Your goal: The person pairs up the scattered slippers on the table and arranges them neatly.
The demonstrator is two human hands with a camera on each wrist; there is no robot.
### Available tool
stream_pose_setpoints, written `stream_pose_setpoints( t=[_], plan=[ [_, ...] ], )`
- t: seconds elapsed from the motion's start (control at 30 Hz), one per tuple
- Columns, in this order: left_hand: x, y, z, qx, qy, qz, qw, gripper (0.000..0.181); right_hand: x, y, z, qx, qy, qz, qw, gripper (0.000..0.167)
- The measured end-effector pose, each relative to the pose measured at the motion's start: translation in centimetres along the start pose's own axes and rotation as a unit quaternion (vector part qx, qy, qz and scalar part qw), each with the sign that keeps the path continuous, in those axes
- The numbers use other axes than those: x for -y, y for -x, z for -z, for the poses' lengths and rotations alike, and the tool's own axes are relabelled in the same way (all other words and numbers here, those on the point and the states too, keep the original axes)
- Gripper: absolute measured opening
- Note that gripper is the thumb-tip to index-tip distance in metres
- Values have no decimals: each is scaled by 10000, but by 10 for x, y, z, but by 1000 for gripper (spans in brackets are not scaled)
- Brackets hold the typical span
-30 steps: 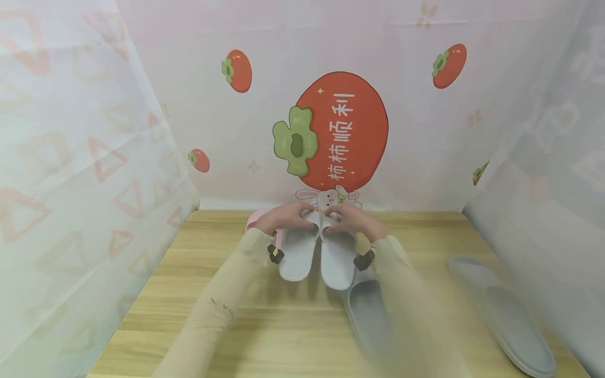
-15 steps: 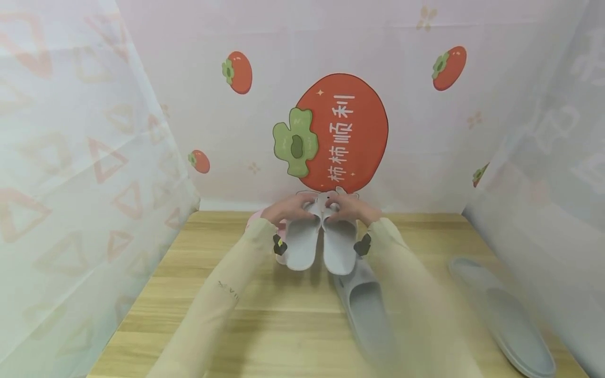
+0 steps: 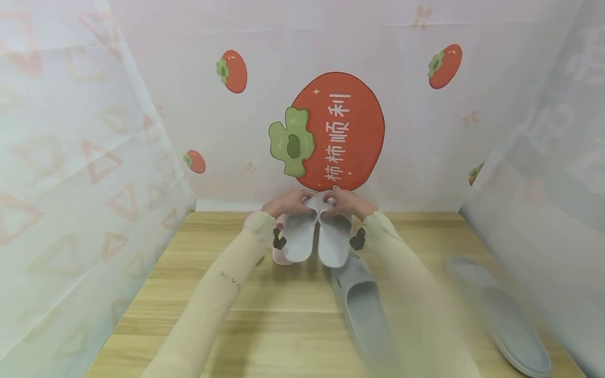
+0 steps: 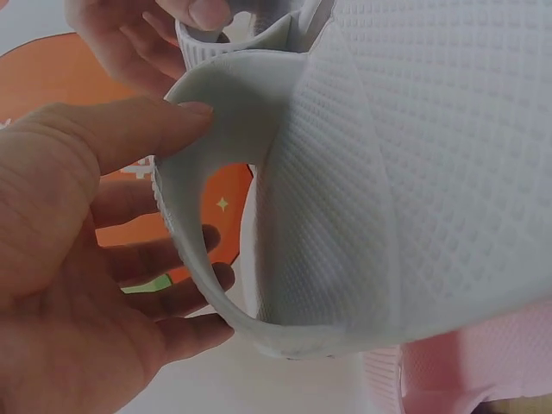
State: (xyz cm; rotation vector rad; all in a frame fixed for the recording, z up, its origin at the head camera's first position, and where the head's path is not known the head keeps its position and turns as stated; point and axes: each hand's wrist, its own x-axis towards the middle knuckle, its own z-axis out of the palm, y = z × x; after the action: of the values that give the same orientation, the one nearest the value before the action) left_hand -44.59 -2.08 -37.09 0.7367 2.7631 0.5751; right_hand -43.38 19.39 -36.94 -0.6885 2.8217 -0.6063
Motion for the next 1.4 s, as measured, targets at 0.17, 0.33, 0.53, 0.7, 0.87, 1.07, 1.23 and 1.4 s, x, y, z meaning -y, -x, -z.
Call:
stream_pose_setpoints(
  t=[0.17,0.33,0.53,0.7,0.87,1.07,1.23,1.4],
  plan=[
    [1,-3,-2,-57,-116,-156,9998,57,-4,-3,-5,-43,-16,-194,9998,54],
    [8,-5,-3,-59,-81,-319,9994,63,-6,-9,-11,-196,160,-158,9996,52],
    [16,-5,-1,-110,14,-360,9993,70,-7,-17,-18,-393,134,223,9989,49],
    [20,-8,-6,-137,60,-287,9995,74,-10,-24,-26,-313,-80,244,9992,49],
    [19,-10,-14,-171,-108,-217,9996,76,-15,-23,-33,-129,-109,154,9997,52],
    [14,-12,-17,-225,-221,-10,9995,67,-21,-19,-32,-97,1,152,9998,51],
    [12,-19,-22,-183,-486,-50,9986,57,-25,-19,-28,4,152,346,9993,50],
    [11,-25,-28,-219,-372,-117,9990,55,-29,-20,-23,192,260,255,9992,52]
  ],
)
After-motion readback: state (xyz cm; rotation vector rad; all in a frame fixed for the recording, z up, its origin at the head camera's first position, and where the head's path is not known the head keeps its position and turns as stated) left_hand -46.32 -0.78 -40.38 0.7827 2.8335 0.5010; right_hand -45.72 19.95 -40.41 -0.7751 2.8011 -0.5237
